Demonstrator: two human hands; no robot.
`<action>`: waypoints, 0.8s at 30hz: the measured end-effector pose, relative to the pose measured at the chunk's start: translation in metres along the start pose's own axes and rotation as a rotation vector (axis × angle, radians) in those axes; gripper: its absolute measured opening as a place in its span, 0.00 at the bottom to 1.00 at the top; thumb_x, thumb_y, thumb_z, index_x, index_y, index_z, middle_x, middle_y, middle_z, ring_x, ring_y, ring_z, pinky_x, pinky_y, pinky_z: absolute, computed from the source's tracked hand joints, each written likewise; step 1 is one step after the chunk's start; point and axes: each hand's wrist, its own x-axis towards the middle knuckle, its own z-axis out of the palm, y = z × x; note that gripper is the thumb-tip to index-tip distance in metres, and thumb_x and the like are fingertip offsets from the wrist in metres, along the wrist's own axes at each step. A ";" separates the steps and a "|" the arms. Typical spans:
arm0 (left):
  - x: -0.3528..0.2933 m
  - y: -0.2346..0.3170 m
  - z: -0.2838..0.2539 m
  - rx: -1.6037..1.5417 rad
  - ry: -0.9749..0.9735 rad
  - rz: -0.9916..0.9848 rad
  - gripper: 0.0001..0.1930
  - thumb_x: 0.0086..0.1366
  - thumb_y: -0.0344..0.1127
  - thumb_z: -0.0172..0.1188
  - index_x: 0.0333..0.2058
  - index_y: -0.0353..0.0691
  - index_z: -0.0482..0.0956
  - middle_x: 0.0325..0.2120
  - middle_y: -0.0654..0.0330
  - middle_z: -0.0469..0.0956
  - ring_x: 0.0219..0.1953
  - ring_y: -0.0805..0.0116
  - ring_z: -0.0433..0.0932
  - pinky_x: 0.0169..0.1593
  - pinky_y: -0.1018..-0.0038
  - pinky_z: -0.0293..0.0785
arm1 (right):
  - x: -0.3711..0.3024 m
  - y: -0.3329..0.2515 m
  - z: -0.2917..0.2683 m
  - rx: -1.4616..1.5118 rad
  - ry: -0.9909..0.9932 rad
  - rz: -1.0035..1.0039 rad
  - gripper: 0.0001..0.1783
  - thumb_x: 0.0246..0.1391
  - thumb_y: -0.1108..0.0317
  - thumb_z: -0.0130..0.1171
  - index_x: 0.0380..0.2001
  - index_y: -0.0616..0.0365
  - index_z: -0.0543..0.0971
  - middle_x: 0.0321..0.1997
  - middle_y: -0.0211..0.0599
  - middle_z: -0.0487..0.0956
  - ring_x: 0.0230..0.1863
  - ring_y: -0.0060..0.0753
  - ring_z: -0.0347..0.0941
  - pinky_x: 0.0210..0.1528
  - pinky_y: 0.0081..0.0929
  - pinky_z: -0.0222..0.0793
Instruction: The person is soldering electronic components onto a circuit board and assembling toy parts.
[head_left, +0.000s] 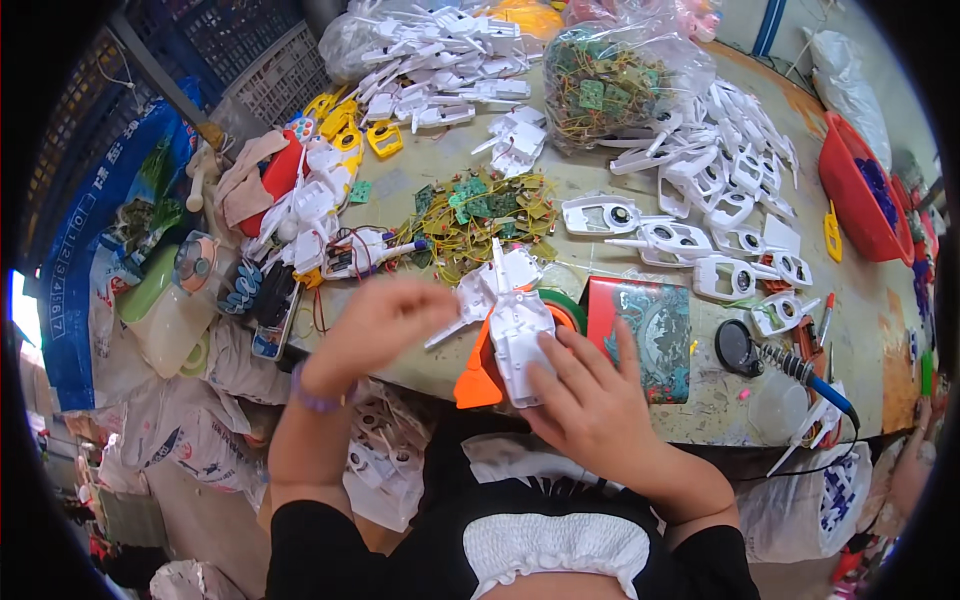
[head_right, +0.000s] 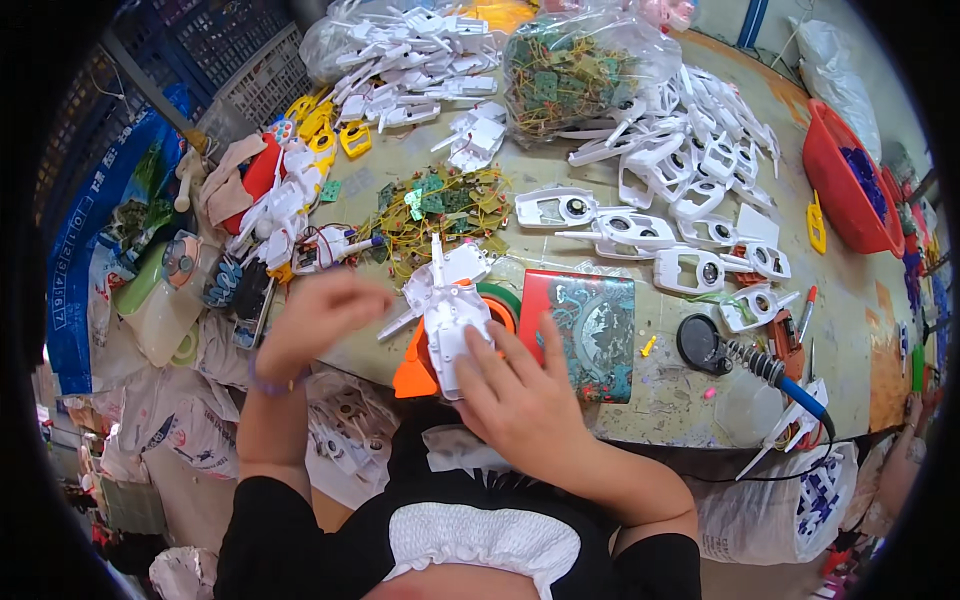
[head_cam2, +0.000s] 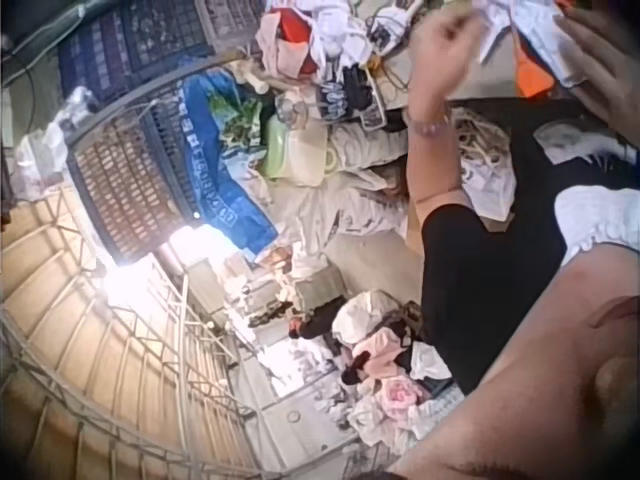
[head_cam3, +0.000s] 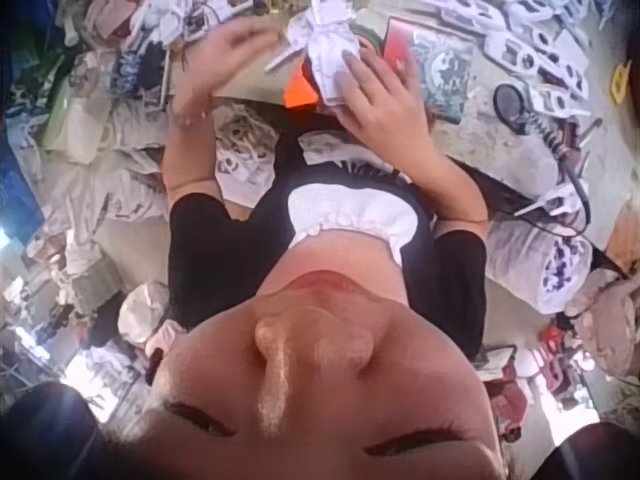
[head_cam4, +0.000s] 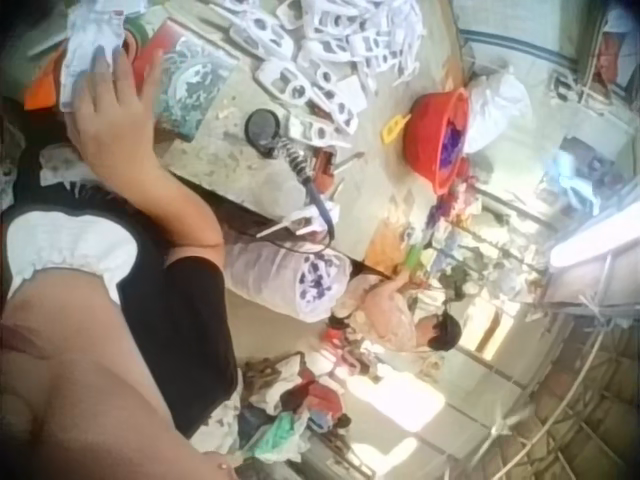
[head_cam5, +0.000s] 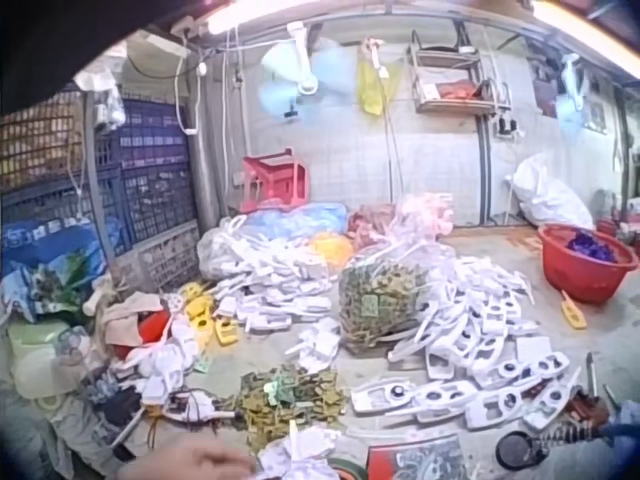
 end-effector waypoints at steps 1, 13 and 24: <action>0.025 -0.010 -0.007 0.067 0.095 0.048 0.13 0.61 0.37 0.59 0.39 0.35 0.80 0.31 0.61 0.80 0.32 0.77 0.76 0.36 0.77 0.72 | 0.001 -0.001 0.004 0.003 0.024 -0.060 0.22 0.41 0.58 0.65 0.41 0.54 0.76 0.49 0.38 0.75 0.53 0.41 0.69 0.63 0.61 0.44; 0.214 -0.056 -0.003 0.930 0.193 -0.028 0.11 0.53 0.42 0.61 0.33 0.44 0.84 0.27 0.55 0.81 0.32 0.57 0.79 0.38 0.65 0.74 | 0.001 -0.010 0.000 0.015 0.022 -0.028 0.23 0.43 0.59 0.65 0.43 0.56 0.76 0.48 0.39 0.75 0.52 0.43 0.69 0.62 0.57 0.49; 0.131 0.012 0.010 0.390 0.686 0.745 0.07 0.54 0.26 0.63 0.33 0.40 0.83 0.30 0.58 0.79 0.28 0.66 0.78 0.31 0.72 0.72 | -0.020 0.035 -0.023 0.161 0.553 0.103 0.16 0.41 0.79 0.62 0.37 0.58 0.77 0.38 0.39 0.78 0.40 0.43 0.73 0.49 0.38 0.68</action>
